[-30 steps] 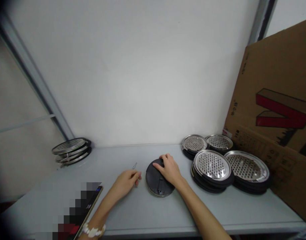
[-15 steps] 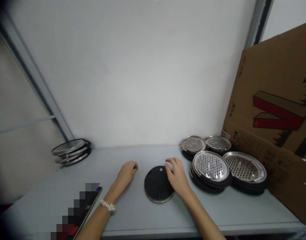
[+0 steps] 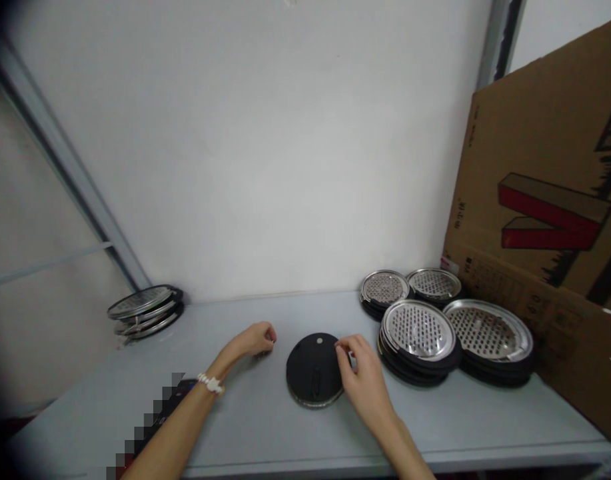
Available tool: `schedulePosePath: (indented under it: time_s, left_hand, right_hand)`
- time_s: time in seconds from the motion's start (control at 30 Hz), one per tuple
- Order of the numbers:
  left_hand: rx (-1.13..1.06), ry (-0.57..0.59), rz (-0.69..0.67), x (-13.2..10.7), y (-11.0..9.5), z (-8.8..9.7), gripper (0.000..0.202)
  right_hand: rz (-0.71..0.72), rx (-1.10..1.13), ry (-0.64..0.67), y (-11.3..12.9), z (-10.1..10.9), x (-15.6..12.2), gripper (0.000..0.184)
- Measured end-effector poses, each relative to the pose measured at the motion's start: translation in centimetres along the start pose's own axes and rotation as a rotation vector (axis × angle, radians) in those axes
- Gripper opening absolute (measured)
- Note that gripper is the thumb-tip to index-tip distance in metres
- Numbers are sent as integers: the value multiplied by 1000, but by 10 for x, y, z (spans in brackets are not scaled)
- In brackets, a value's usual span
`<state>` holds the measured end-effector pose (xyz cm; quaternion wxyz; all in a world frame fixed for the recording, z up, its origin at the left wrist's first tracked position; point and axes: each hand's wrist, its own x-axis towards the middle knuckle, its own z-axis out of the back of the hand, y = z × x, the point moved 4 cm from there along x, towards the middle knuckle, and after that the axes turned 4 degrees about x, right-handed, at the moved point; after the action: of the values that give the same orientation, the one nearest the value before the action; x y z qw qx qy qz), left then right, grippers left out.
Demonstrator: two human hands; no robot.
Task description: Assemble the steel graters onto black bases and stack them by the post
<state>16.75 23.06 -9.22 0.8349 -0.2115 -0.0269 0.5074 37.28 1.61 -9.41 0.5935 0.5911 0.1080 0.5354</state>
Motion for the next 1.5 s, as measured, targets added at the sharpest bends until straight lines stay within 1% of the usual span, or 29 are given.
schedulePosePath:
  time_s: [0.07,0.13,0.2,0.27,0.3,0.37,0.43,0.5,0.57,0.67,0.73,0.8,0.87,0.93,1.0,1.03,1.07,1.1,1.13,1.2,1.23,1.27,1.3,1.37,1.43,1.5]
  left_hand:
    - [-77,-34,-41,-9,-10,4,15]
    - [-172,-46,-114,-23,-26,6,17]
    - [-353,18,-219,-42,-45,4,20]
    - [-721,163,-329,-64,-66,-2,27]
    - [-862,202,-336,-74,-74,-6,31]
    - [-1050,226,-297,-90,-83,-14,37]
    - [-1131,199,-244,-99,-86,-21,39]
    - [-1148,167,-225,-103,-86,-26,38]
    - [-1134,163,-229,-105,-84,-30,36]
    - [-1160,198,-240,-109,-82,-34,35]
    - [-1254,239,-241,-112,-83,-38,37]
    - [-1379,321,-233,-116,-85,-44,40]
    - [-1479,404,-232,-118,-88,-49,45]
    - [-1516,438,-235,-119,-90,-53,48]
    - [-1453,445,-242,-116,-89,-55,48]
    - [-1373,438,-252,-113,-87,-54,46]
    - [-1258,399,-264,-109,-82,-51,42]
    - [-1111,314,-270,-104,-75,-47,35]
    - [-934,188,-261,-98,-65,-41,26]
    - [-538,-142,-195,-86,-40,-25,7]
    - [-349,-271,-146,-81,-27,-18,6]
    - [-197,-354,-110,-77,-15,-14,14]
    - [-83,-367,-83,-72,-3,-14,20]
    - [38,-292,-46,-63,16,-18,26]
    - [63,-223,-33,-56,28,-24,23]
    - [48,-211,-29,-54,33,-26,20]
  right_hand:
    - [2,10,54,4,-7,-4,23]
    - [0,25,113,8,-14,-10,19]
    - [-1,53,160,13,-19,-14,20]
    - [11,95,198,21,-23,-18,29]
    - [20,119,217,25,-25,-19,34]
    - [47,157,243,33,-26,-21,36]
    - [72,165,230,39,-25,-21,27]
    - [85,150,192,42,-21,-20,14]
    - [74,141,151,43,-17,-20,10]
    - [15,189,116,47,-15,-19,14]
    - [-48,261,115,49,-17,-19,19]
    - [-139,359,125,48,-21,-19,30]
    - [-251,475,158,44,-27,-19,42]
    - [-346,575,225,39,-34,-21,47]
    - [-398,619,260,33,-38,-22,48]
    - [-413,613,252,30,-39,-22,49]
    - [-426,593,231,27,-40,-22,51]
    - [-443,565,213,23,-40,-21,54]
    - [-464,536,203,20,-40,-21,55]
    - [-510,505,213,16,-41,-22,58]
    - [-531,507,225,14,-42,-22,59]
    - [-547,519,235,13,-43,-22,60]
    - [-557,534,241,12,-44,-22,61]
    - [-569,562,248,11,-44,-22,62]
    - [-574,579,243,11,-43,-21,63]
    - [-571,589,226,11,-41,-19,63]
